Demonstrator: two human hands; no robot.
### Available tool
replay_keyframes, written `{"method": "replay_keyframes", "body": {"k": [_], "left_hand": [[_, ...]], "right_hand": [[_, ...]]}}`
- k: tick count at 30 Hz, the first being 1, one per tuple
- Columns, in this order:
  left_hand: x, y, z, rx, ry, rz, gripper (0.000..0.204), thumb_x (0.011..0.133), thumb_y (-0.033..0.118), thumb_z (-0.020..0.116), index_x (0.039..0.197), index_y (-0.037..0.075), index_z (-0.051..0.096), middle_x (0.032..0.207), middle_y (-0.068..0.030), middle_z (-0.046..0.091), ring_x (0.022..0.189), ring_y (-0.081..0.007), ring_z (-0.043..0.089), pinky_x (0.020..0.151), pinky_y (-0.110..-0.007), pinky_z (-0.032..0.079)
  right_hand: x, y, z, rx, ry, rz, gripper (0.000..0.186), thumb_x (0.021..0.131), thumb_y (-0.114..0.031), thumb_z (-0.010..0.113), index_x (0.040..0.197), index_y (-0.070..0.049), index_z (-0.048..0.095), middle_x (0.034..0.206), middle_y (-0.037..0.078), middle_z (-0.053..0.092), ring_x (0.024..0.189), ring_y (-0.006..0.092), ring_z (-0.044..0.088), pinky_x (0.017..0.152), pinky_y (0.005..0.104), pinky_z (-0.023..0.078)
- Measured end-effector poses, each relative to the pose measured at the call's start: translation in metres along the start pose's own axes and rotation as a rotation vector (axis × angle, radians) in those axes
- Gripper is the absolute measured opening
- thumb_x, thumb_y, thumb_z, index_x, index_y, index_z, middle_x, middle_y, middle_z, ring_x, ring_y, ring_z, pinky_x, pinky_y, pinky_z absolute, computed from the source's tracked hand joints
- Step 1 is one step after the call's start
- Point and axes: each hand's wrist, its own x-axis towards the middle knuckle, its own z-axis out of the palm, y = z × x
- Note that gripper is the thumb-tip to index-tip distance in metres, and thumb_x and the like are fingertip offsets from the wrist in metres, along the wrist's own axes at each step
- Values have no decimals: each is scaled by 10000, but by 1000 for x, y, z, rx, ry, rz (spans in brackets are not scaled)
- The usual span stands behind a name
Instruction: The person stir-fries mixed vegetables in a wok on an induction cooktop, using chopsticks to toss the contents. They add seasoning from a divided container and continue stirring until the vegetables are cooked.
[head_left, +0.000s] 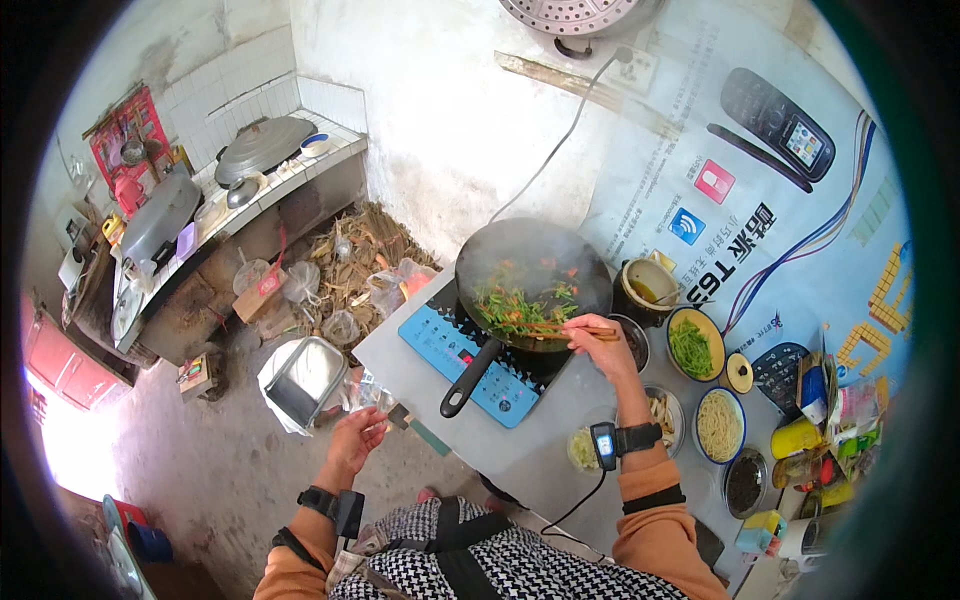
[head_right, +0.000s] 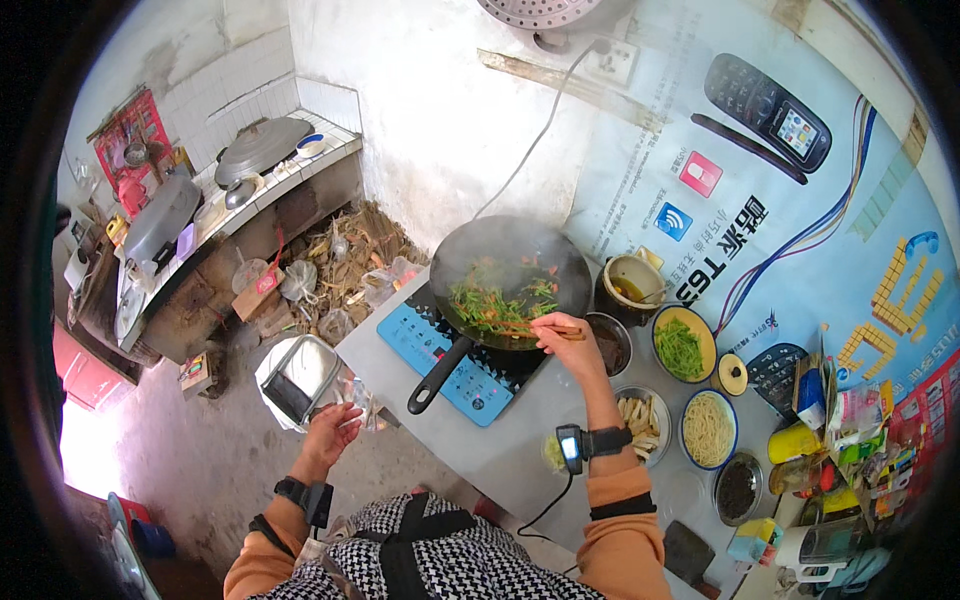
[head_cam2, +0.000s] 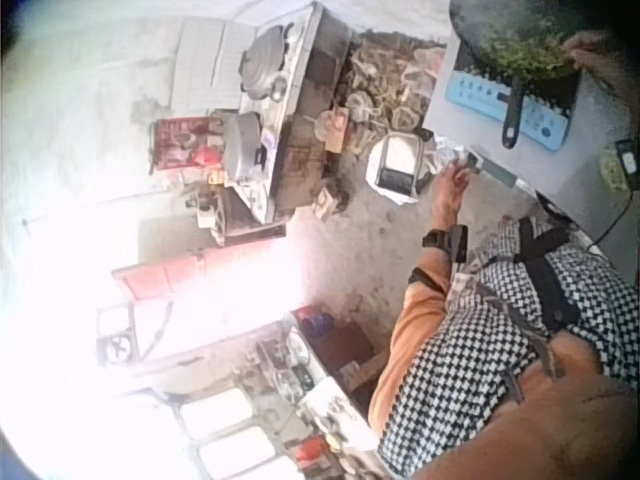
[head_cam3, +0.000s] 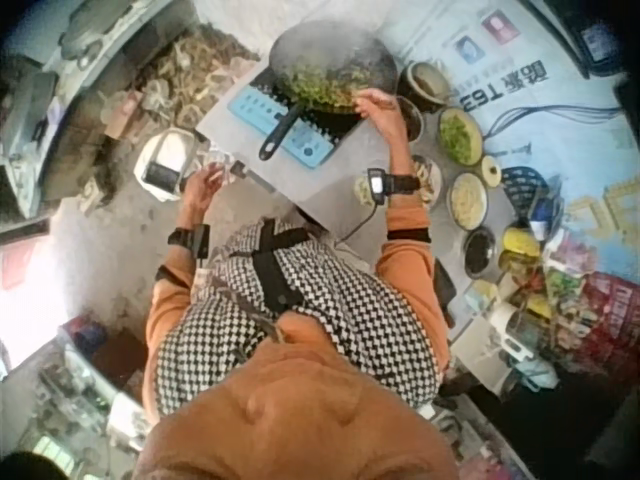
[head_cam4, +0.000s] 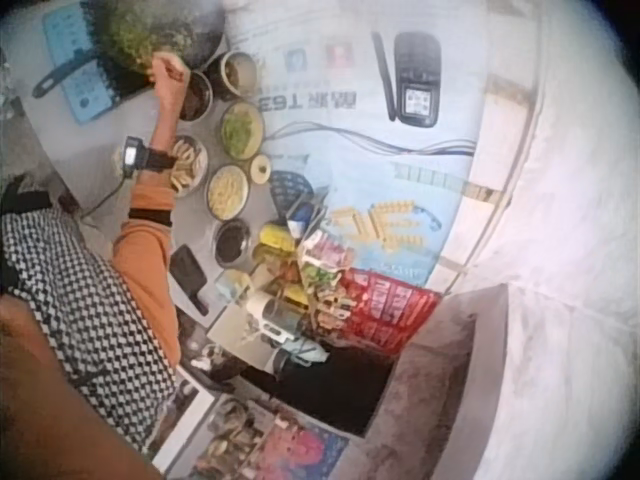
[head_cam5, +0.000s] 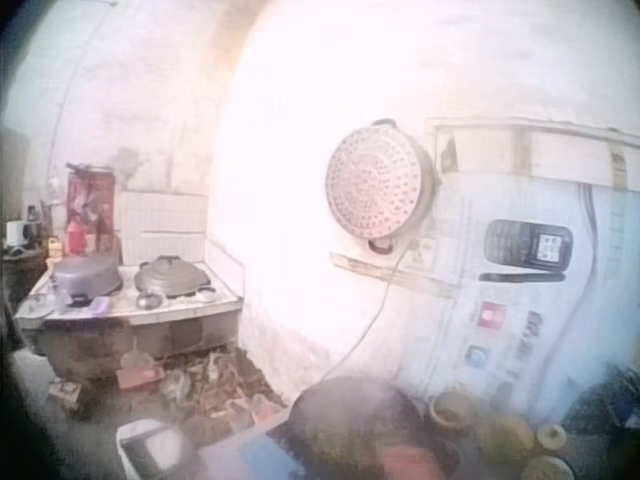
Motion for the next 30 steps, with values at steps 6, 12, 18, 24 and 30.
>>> {"method": "replay_keyframes", "body": {"k": [6,12,18,24,30], "left_hand": [[3,2,-2,7,-2,2,229,881,165,439,1032,5,503,930,-106,595,705,-160,587,643,-256,504],[4,4,-4,-10,12,8,232,875,143,449,1059,7,490,925,-100,602,697,-142,593,623,-251,511],[7,5,-1,-31,19,-8,230,869,133,455,1059,9,488,911,-93,600,686,-141,586,624,-253,510],[8,3,3,-13,0,-11,239,877,161,450,1060,11,486,921,-100,597,704,-151,585,634,-258,507],[4,4,5,-8,-35,-3,252,874,172,454,1064,10,486,935,-105,594,726,-158,583,648,-260,502]], "right_hand": [[0,-4,-16,-32,282,-64,160,788,-126,563,900,-17,600,775,41,616,605,76,549,504,192,429],[-25,0,-28,-37,445,-51,198,804,-152,566,941,-11,592,837,59,618,625,83,554,515,187,432],[-46,16,-24,113,431,-67,226,831,-148,529,990,6,576,911,103,610,687,100,569,548,197,449],[-32,21,-1,-88,440,-149,182,838,-146,507,937,-18,591,738,48,611,628,93,579,541,210,461],[-16,18,57,106,220,-250,155,827,-131,533,933,-39,597,726,39,609,632,86,577,544,201,454]]}}
